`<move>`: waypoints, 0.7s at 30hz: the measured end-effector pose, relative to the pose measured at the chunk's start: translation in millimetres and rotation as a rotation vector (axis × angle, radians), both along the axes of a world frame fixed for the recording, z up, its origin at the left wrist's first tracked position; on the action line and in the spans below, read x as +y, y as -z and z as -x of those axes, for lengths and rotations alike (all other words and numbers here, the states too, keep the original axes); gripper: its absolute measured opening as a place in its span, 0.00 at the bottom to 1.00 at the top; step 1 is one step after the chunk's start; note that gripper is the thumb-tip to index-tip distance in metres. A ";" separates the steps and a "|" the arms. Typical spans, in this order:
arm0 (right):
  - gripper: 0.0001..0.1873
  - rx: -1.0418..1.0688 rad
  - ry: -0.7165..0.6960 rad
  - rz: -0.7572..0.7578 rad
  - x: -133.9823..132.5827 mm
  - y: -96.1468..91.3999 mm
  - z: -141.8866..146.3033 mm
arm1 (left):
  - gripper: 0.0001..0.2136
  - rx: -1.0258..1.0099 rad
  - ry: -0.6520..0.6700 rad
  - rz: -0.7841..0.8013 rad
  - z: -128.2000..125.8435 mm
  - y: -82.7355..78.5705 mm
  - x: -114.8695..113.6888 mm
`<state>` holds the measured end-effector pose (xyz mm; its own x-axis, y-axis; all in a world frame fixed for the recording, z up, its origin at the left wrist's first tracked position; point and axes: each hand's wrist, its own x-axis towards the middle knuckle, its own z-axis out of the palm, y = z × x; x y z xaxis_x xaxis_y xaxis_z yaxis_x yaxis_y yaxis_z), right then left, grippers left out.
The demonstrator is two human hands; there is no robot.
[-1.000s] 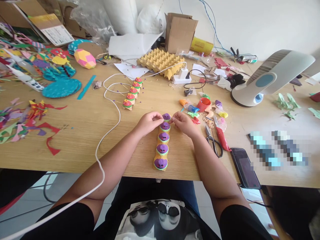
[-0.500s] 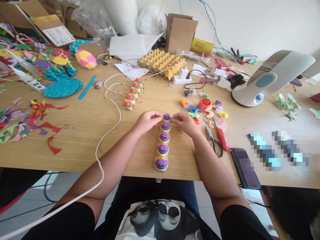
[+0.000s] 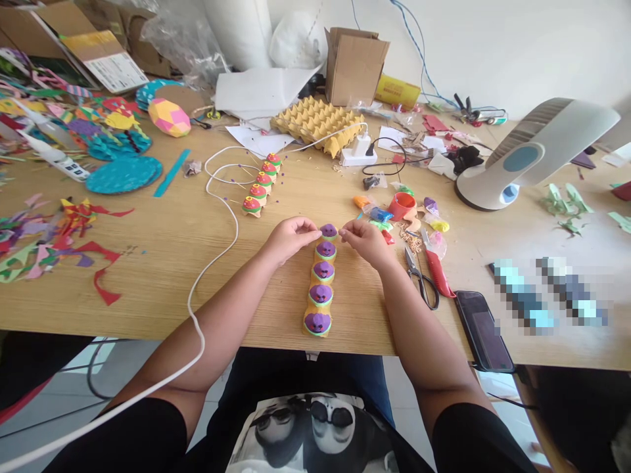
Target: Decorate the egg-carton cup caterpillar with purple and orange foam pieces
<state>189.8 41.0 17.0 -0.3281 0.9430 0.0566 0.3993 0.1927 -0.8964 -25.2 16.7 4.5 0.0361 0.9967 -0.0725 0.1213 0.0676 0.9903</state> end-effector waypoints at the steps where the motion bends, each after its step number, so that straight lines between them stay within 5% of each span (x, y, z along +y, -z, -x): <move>1: 0.13 -0.002 0.005 -0.003 -0.3 -0.4 0.1 | 0.15 -0.003 -0.003 -0.001 0.1 0.1 0.1; 12: 0.17 -0.066 -0.028 -0.022 -6.0 -9.2 1.8 | 0.16 0.034 0.001 -0.041 0.5 3.5 0.9; 21: 0.10 -0.048 0.026 -0.089 -0.1 2.6 4.3 | 0.09 0.355 0.035 -0.266 0.4 5.4 -0.3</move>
<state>185.6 40.9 14.4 -0.3083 0.9430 0.1256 0.4468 0.2601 -0.8560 -25.6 16.4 -0.9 0.0895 0.9810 0.1723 0.4547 -0.1941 0.8692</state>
